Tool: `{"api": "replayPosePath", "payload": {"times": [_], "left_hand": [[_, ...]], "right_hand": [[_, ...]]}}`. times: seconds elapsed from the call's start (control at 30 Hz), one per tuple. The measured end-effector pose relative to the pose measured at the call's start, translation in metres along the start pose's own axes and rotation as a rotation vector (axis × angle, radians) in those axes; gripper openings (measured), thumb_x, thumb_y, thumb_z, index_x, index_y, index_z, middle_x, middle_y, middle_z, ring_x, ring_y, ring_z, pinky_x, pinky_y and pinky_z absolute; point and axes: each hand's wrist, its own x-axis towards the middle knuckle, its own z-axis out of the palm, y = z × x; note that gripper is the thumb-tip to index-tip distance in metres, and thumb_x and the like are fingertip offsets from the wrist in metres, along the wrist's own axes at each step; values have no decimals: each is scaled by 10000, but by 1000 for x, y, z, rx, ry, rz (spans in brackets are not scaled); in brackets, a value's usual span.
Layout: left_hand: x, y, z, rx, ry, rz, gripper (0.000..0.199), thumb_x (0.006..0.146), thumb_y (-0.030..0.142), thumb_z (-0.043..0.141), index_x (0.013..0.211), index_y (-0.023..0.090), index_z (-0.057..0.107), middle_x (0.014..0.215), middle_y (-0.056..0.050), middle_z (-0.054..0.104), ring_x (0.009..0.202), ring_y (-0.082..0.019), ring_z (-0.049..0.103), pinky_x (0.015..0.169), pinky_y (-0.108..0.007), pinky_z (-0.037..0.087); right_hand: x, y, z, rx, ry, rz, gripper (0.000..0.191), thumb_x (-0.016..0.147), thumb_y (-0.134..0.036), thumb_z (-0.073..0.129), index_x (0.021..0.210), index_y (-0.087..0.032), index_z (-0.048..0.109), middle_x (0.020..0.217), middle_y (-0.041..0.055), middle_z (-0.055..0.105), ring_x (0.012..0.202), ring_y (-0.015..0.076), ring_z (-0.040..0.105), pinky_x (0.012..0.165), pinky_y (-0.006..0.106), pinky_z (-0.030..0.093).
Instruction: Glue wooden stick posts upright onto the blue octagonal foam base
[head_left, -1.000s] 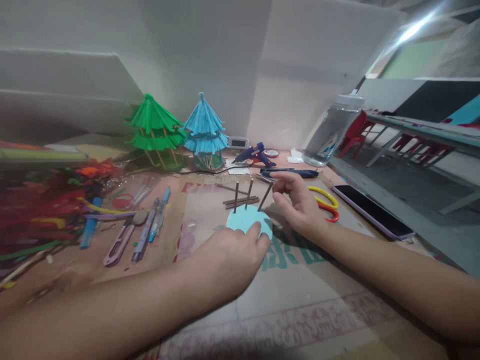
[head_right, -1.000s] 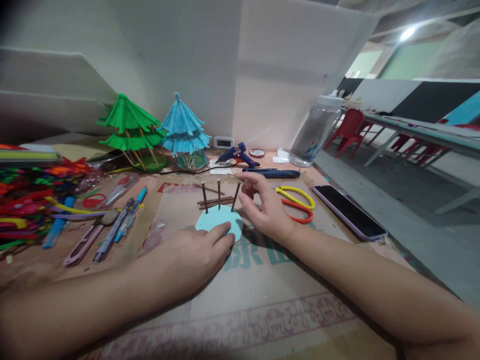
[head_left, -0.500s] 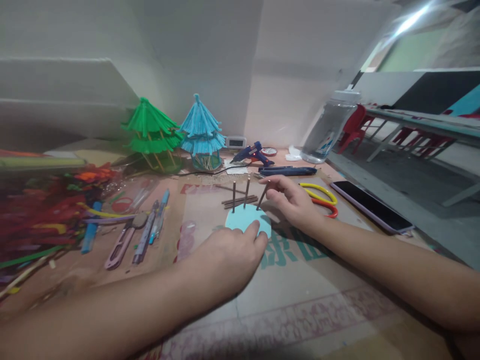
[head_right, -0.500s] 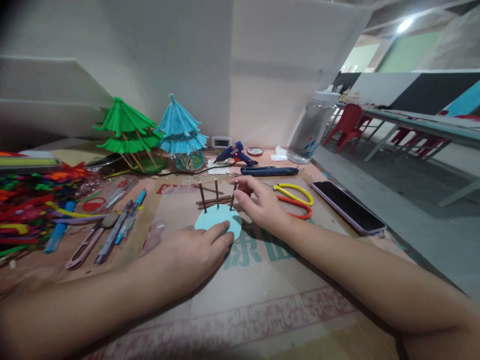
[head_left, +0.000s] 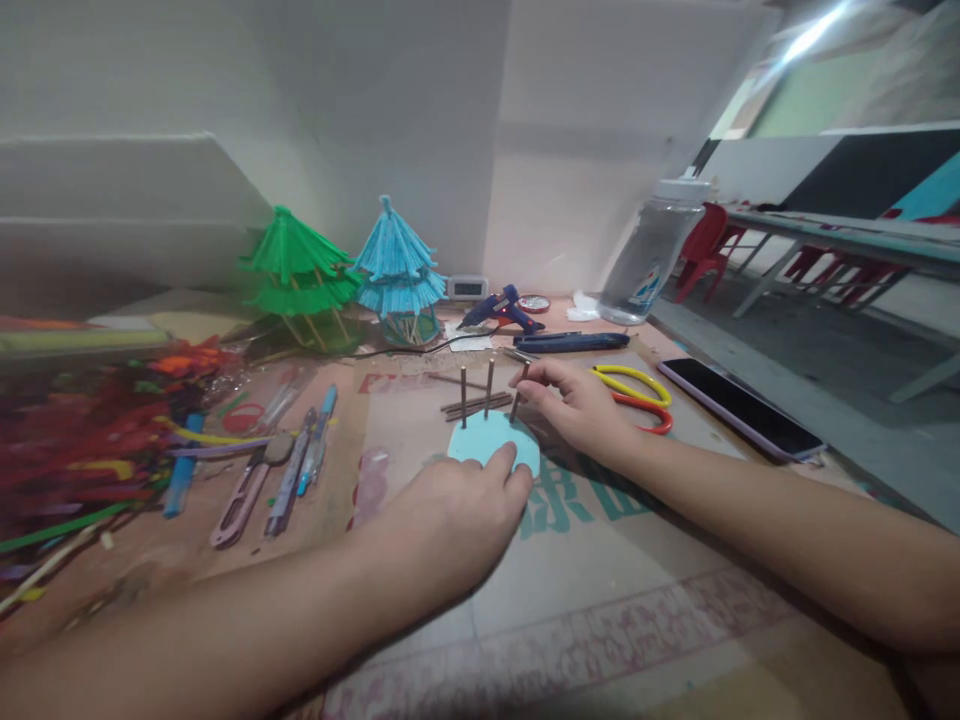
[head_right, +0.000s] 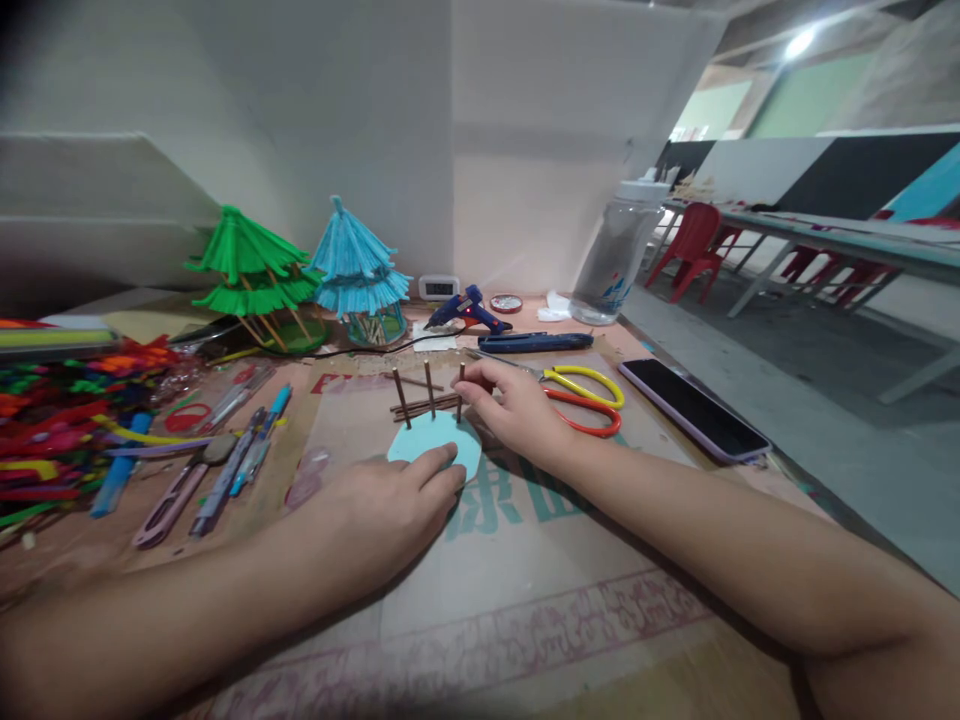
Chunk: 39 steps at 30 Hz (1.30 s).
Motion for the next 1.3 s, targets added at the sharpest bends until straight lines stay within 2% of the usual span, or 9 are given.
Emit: {"api": "replayPosePath", "payload": {"times": [0.53,0.63,0.77,0.83,1.0,1.1,1.3], "left_hand": [[0,0,-1,16,5,9,236,916,131,466,1137,139,550,1104,-139,657,615,-214,654,509,-357,559],[0,0,-1,16,11,7,221,920,134,459,1122,146,548,1057,-119,656,607,-216,650,504,-357,558],[0,0,-1,0,4,4,207,933,146,459,1115,149,557,1095,-130,659,627,-217,663,525,-362,576],[0,0,-1,-3,4,2,219,937,145,455,1129,144,561,1134,-147,660,644,-224,674,537,-371,586],[0,0,0,-17,16,1,242,935,143,452,1149,140,565,1166,-156,658,650,-245,679,534,-410,597],[1,0,0,-22,16,6,248,930,134,446,1145,141,569,1149,-148,660,650,-251,677,530,-418,596],[0,0,-1,-22,26,4,237,925,126,445,1122,152,575,1137,-137,661,622,-244,665,498,-410,583]], "right_hand": [[0,-5,1,-25,-68,-3,162,924,-300,574,809,-191,605,781,22,671,734,169,605,698,298,465],[-2,-3,2,41,-52,-11,120,930,-287,571,970,-186,623,819,20,643,759,166,604,713,301,481],[-5,1,2,142,68,-157,377,961,-235,518,1337,-211,495,843,0,568,774,157,571,741,310,492],[-6,1,1,134,107,-219,374,976,-217,490,1350,-230,499,867,5,569,792,157,568,768,318,494],[-7,0,-1,59,99,-267,262,973,-204,508,1209,-244,614,976,31,633,824,154,591,790,321,509],[-7,-1,-1,74,103,-264,341,973,-201,503,1304,-251,567,949,26,628,822,160,588,796,327,514],[-8,0,-1,64,55,-253,346,978,-231,508,1321,-255,552,915,23,598,833,173,581,797,338,509]]}}
